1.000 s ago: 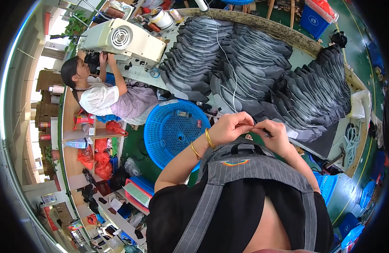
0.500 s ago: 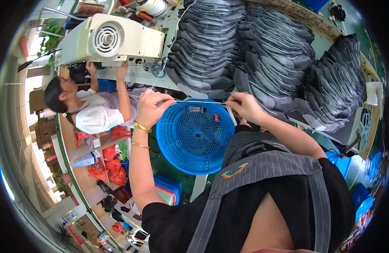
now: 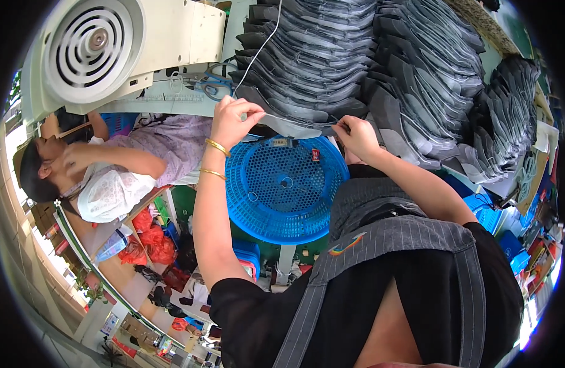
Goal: The recorder is manually pulling thread through a series of shoe upper components to assemble or secure them.
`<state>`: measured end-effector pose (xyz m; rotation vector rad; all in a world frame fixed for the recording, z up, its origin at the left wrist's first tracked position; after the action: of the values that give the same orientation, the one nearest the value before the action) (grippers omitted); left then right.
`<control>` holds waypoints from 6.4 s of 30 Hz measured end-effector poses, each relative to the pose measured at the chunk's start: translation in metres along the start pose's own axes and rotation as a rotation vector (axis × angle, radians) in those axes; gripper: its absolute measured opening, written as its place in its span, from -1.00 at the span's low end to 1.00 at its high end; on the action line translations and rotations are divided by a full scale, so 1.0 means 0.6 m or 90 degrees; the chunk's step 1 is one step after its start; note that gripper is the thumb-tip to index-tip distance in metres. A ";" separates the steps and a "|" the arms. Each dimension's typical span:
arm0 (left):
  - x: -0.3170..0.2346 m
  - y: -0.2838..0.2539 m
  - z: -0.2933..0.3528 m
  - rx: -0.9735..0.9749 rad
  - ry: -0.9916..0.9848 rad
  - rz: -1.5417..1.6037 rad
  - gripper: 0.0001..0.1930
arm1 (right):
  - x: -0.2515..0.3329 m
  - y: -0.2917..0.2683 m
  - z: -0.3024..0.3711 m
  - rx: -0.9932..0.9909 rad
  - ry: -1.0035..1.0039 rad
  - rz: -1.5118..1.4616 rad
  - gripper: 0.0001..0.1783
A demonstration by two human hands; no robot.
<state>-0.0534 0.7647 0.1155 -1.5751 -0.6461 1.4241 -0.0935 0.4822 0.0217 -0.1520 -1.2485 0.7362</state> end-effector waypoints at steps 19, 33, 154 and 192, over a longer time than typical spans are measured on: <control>0.037 -0.024 -0.012 -0.003 -0.035 0.127 -0.83 | 0.259 0.041 -0.087 0.047 -0.337 0.305 -0.78; -0.096 0.019 -0.033 0.059 0.121 0.183 -0.87 | 0.142 0.003 -0.033 0.153 0.086 -0.458 -0.77; -0.114 -0.022 -0.143 0.034 0.157 0.107 -0.89 | 0.106 -0.102 -0.066 0.023 0.020 -0.460 -0.77; -0.003 0.027 -0.201 0.052 0.070 -0.098 -0.83 | 0.027 -0.101 -0.103 -0.294 0.034 -0.040 -0.75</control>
<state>0.0591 0.7235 0.0956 -1.4951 -0.6217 1.2269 -0.0105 0.4624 0.0434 -0.5043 -1.3499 0.3769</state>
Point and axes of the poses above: each hand's wrist, its own z-axis away from the middle knuckle, its own y-axis out of the palm, x = y × z, the point moved 5 cm from there along -z, towards the middle knuckle, and after that the axes turned 3 degrees about -z, right-handed, at the moved point
